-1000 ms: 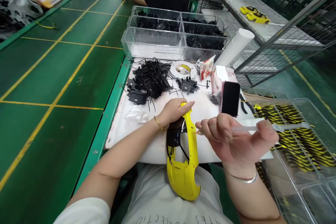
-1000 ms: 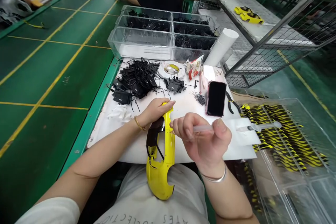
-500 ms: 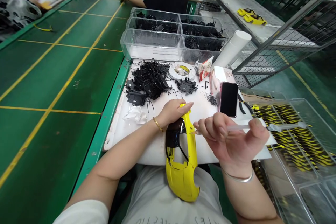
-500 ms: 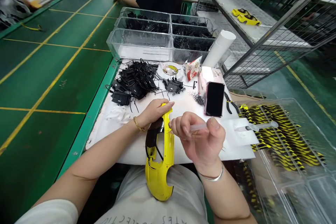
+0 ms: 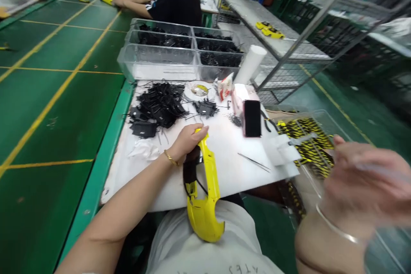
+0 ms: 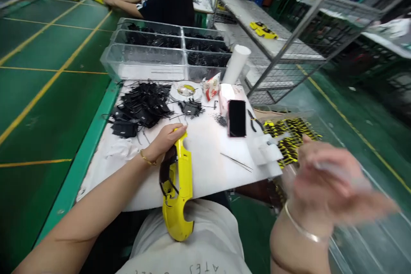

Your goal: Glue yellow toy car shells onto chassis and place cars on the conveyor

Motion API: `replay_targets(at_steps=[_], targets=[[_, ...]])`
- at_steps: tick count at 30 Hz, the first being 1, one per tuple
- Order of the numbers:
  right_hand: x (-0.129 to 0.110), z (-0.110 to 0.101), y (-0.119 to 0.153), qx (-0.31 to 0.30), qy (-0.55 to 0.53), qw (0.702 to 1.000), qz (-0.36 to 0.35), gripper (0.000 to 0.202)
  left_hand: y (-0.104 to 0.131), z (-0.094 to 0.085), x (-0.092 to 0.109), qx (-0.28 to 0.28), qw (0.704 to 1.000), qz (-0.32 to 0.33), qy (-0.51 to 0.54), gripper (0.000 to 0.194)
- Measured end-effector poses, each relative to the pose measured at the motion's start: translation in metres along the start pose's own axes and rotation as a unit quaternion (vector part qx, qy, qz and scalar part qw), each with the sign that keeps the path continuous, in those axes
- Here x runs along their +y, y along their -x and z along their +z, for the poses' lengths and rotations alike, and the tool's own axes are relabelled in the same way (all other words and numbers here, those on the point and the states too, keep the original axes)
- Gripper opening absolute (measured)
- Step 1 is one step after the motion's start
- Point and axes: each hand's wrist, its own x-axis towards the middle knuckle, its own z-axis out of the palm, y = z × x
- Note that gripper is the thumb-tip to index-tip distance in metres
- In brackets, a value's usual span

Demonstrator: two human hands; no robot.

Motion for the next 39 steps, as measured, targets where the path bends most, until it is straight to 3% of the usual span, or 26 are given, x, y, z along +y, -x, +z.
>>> replay_targets(at_steps=[1, 2, 5, 8, 11, 12, 13, 14, 15, 17, 19, 21, 23, 25, 27, 29, 32, 34, 39], targets=[[0.007, -0.007, -0.014, 0.065, -0.067, 0.996, -0.012, 0.050, 0.001, 0.000, 0.000, -0.001, 1.000, -0.001, 0.001, 0.040], [0.016, -0.011, -0.028, 0.075, -0.108, 0.991, 0.010, 0.046, 0.001, 0.001, 0.000, -0.001, 1.000, -0.005, 0.003, 0.040], [0.053, -0.012, -0.056, 0.038, -0.080, 0.989, 0.117, 0.047, 0.001, 0.001, -0.001, -0.004, 1.000, -0.018, 0.004, 0.039], [0.081, -0.006, -0.056, 0.068, -0.045, 0.990, 0.115, 0.047, 0.003, 0.001, -0.001, -0.001, 1.000, -0.025, 0.012, 0.039], [0.080, -0.008, -0.025, 0.172, 0.037, 0.984, 0.021, 0.030, 0.006, 0.000, -0.002, 0.012, 0.999, -0.029, 0.034, 0.039], [0.076, -0.009, -0.011, 0.211, 0.128, 0.968, -0.051, 0.030, 0.007, 0.000, -0.002, 0.017, 0.999, -0.031, 0.039, 0.039], [0.073, -0.009, 0.005, 0.208, 0.219, 0.947, -0.112, 0.030, 0.008, -0.001, -0.001, 0.021, 0.998, -0.033, 0.041, 0.039], [0.071, -0.007, 0.021, 0.156, 0.282, 0.933, -0.161, 0.026, 0.008, -0.001, -0.001, 0.024, 0.998, -0.035, 0.039, 0.038], [0.070, -0.003, 0.036, 0.045, 0.340, 0.922, -0.179, 0.026, 0.008, -0.002, 0.000, 0.027, 0.998, -0.037, 0.034, 0.039], [0.075, 0.012, 0.061, -0.141, 0.454, 0.861, -0.182, 0.032, 0.008, -0.002, 0.001, 0.030, 0.999, -0.037, 0.021, 0.039], [0.080, 0.028, 0.075, -0.232, 0.545, 0.789, -0.163, 0.041, 0.008, -0.003, 0.001, 0.027, 0.999, -0.035, 0.011, 0.039], [0.081, 0.039, 0.075, -0.261, 0.574, 0.762, -0.148, 0.039, 0.007, -0.004, 0.001, 0.024, 0.999, -0.035, 0.011, 0.039], [0.076, 0.046, 0.061, -0.278, 0.512, 0.802, -0.133, 0.031, 0.007, -0.004, 0.001, 0.022, 0.999, -0.033, 0.015, 0.039], [0.069, 0.053, 0.039, -0.277, 0.379, 0.877, -0.106, 0.022, 0.007, -0.004, 0.001, 0.019, 0.999, -0.032, 0.020, 0.039], [0.064, 0.065, 0.013, -0.250, 0.231, 0.938, -0.061, 0.014, 0.006, -0.004, 0.001, 0.016, 0.999, -0.032, 0.021, 0.039], [0.064, 0.082, -0.012, -0.208, 0.117, 0.971, -0.007, 0.009, 0.006, -0.004, 0.001, 0.015, 0.999, -0.033, 0.024, 0.039], [0.070, 0.111, -0.041, -0.167, 0.008, 0.983, 0.077, 0.024, 0.006, -0.004, 0.001, 0.015, 0.999, -0.037, 0.034, 0.039], [0.076, 0.126, -0.054, -0.168, -0.006, 0.980, 0.102, 0.027, 0.005, -0.003, 0.001, 0.013, 0.999, -0.039, 0.034, 0.039], [0.087, 0.143, -0.070, -0.211, 0.149, 0.966, 0.024, 0.016, 0.003, -0.001, 0.003, 0.008, 0.999, -0.045, 0.021, 0.038]])
